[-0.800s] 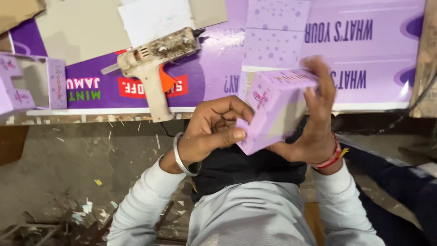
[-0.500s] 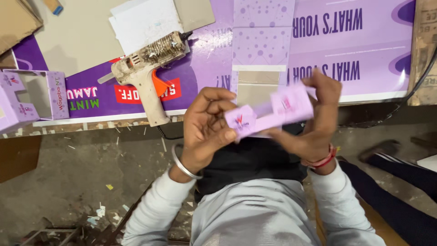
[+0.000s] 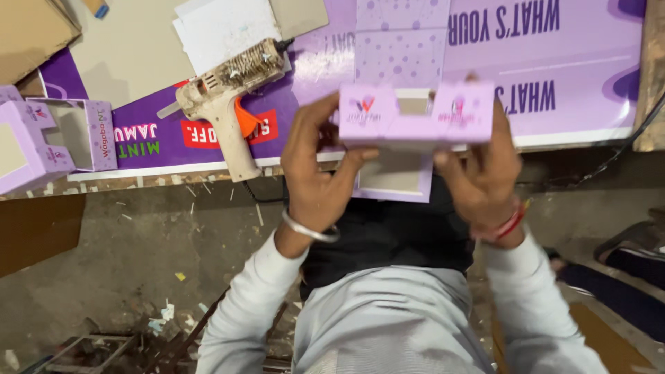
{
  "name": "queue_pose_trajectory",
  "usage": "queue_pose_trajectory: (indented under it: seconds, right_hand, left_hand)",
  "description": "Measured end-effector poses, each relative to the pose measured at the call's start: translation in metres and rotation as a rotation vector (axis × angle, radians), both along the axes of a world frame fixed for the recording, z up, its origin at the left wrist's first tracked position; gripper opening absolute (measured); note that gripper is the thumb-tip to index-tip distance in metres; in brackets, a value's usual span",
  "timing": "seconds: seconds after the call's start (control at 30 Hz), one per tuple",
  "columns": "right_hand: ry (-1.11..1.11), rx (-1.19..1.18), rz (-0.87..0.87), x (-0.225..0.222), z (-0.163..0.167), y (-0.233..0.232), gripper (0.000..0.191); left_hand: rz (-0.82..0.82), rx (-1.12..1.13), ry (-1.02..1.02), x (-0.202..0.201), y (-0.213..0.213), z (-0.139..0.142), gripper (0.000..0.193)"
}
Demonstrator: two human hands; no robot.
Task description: The person assembles small purple cardboard boxes by applying hot glue to the edges and folding the flaps to form the box structure. They handle multiple flat pieces, glue them together, and stack the finished boxes on the table.
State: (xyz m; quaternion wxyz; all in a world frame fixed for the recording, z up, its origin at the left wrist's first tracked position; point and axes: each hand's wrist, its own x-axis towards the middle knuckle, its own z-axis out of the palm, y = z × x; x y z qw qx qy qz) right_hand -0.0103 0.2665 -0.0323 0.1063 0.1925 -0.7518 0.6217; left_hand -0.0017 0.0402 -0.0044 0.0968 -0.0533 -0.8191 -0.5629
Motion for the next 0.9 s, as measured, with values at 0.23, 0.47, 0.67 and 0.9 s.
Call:
queue_pose_trajectory:
  seconds: [0.23, 0.47, 0.67, 0.9]
  right_hand:
    - [0.103, 0.241, 0.121, -0.064, -0.002, 0.022, 0.043]
    - [0.034, 0.381, 0.112, -0.060, -0.008, 0.031, 0.070]
    - [0.015, 0.329, 0.106, -0.053, -0.020, 0.036, 0.070]
    - [0.061, 0.377, 0.112, -0.056, -0.016, 0.039, 0.069]
  left_hand:
    - [-0.008, -0.017, 0.178, -0.048, -0.004, -0.028, 0.062]
    - [-0.058, 0.125, 0.087, -0.053, -0.007, -0.057, 0.066]
    - [-0.097, 0.179, 0.044, -0.049, -0.010, -0.064, 0.068]
    - [-0.136, 0.137, 0.086, -0.049, -0.011, -0.057, 0.066]
